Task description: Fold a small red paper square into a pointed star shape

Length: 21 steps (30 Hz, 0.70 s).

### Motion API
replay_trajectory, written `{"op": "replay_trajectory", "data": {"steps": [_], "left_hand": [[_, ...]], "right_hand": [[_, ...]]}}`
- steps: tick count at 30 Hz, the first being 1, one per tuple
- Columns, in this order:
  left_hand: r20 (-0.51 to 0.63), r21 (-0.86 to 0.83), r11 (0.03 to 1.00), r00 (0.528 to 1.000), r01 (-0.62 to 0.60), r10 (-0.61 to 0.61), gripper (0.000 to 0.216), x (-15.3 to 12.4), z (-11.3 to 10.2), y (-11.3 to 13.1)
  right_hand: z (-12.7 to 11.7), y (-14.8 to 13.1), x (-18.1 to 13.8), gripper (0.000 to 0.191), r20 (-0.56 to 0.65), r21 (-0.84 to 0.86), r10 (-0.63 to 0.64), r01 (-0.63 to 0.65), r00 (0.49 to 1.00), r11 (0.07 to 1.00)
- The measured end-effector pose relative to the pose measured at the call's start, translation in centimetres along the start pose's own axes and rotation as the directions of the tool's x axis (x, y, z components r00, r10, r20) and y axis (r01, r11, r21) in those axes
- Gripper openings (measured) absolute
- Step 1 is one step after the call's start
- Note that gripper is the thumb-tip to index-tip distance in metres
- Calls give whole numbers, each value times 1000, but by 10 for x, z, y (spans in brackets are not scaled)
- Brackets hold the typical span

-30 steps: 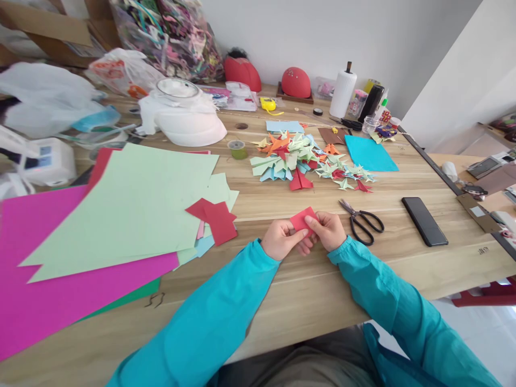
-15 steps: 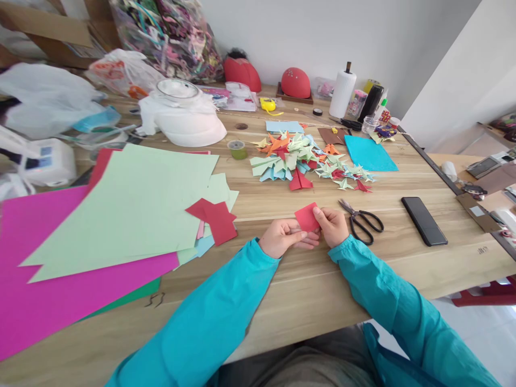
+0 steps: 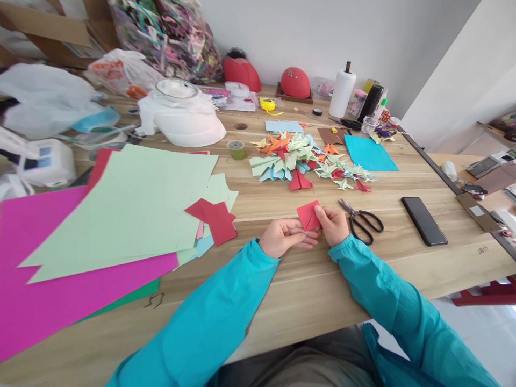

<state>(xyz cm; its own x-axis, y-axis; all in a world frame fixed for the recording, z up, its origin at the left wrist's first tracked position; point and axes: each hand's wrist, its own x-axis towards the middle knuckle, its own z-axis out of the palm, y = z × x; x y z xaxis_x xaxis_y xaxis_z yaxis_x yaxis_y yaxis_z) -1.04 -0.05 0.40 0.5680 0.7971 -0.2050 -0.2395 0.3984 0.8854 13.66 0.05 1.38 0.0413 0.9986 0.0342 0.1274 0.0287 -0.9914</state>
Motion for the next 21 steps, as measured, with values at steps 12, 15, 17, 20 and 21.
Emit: {"op": "replay_trajectory", "data": {"steps": [12,15,17,20,21], "left_hand": [[-45,43,999,999,17,-16,36,2,1,-3],[-59,60,998,998,-7,11,35,2,2,-3],[-67,78,997,997,-22,28,35,1,4,-3],[-92,86,996,995,-19,27,36,1,6,0],[-103,84,996,994,-16,24,37,1,7,1]], "right_hand": [[0,2,0,44,-4,-37,-39,39,999,999],[0,3,1,43,7,-35,-35,35,999,999],[0,4,1,43,11,-34,-36,36,999,999],[2,4,-1,41,22,-40,-43,44,999,998],[2,4,-1,41,35,-39,-42,43,999,998]]}}
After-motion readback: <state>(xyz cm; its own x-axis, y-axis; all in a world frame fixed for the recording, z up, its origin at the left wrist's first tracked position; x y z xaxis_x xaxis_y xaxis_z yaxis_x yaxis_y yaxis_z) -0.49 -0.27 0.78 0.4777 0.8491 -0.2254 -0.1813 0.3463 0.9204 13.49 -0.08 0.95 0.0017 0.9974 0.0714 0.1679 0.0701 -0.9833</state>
